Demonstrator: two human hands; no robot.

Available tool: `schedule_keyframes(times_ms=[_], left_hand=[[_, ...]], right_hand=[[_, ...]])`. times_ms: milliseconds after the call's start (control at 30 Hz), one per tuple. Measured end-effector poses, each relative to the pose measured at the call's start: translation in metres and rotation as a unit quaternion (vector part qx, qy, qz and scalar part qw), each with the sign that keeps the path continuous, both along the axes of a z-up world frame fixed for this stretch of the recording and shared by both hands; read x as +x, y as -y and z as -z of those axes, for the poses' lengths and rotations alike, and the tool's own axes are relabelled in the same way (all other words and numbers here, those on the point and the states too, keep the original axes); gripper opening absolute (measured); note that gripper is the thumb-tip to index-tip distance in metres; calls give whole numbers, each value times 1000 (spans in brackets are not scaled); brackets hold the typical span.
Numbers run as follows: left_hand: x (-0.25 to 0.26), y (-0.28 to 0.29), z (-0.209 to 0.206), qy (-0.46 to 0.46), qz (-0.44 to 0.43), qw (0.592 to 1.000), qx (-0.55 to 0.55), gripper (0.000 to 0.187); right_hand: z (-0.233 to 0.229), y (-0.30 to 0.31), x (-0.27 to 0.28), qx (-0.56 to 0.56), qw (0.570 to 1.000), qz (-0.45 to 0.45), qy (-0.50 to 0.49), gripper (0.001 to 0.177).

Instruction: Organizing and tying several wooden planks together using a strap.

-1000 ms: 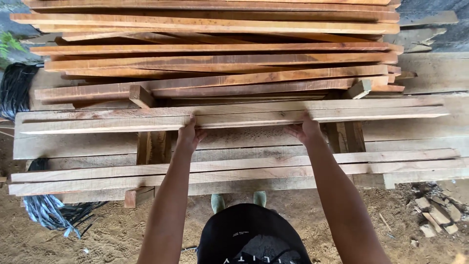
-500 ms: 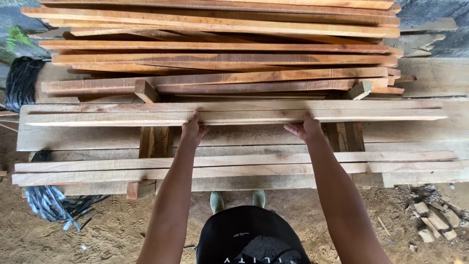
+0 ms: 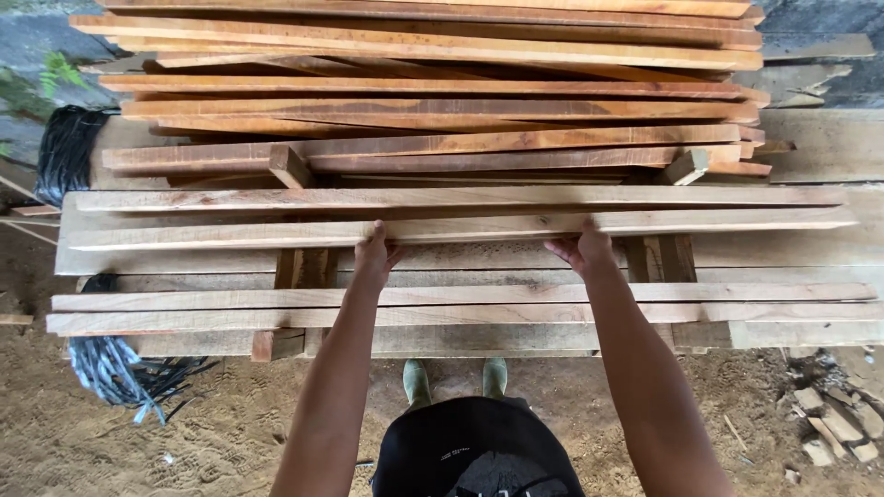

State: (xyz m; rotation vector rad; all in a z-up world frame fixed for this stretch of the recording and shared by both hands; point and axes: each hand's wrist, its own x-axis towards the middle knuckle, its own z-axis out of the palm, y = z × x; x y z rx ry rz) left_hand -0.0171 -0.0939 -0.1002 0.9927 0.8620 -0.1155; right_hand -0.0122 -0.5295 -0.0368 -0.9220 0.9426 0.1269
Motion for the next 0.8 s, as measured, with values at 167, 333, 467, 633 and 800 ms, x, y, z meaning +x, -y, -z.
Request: schedule_keyframes(times_ms=[167,333,467,633,800], left_hand=[[3,-2,5,6,-2,1000,-1,80],[1,0,-4,8,-10,1000,5,81],[1,-2,-1,4,-4,1000,17,81],[15,-7,22,-18,-14,1000,14,81],[18,22,22,-93,-74,944,308,81]], right_hand=[[3,1,-4,-17,1000,-1,-1,60],[7,1,-8,-24,1000,4,-2,62],[-4,-6,-7,-12,1000,18,-7,63],[41,24,6,-14,999,-2,-32,61],[35,28,-11,-620,781,66,-33,64]])
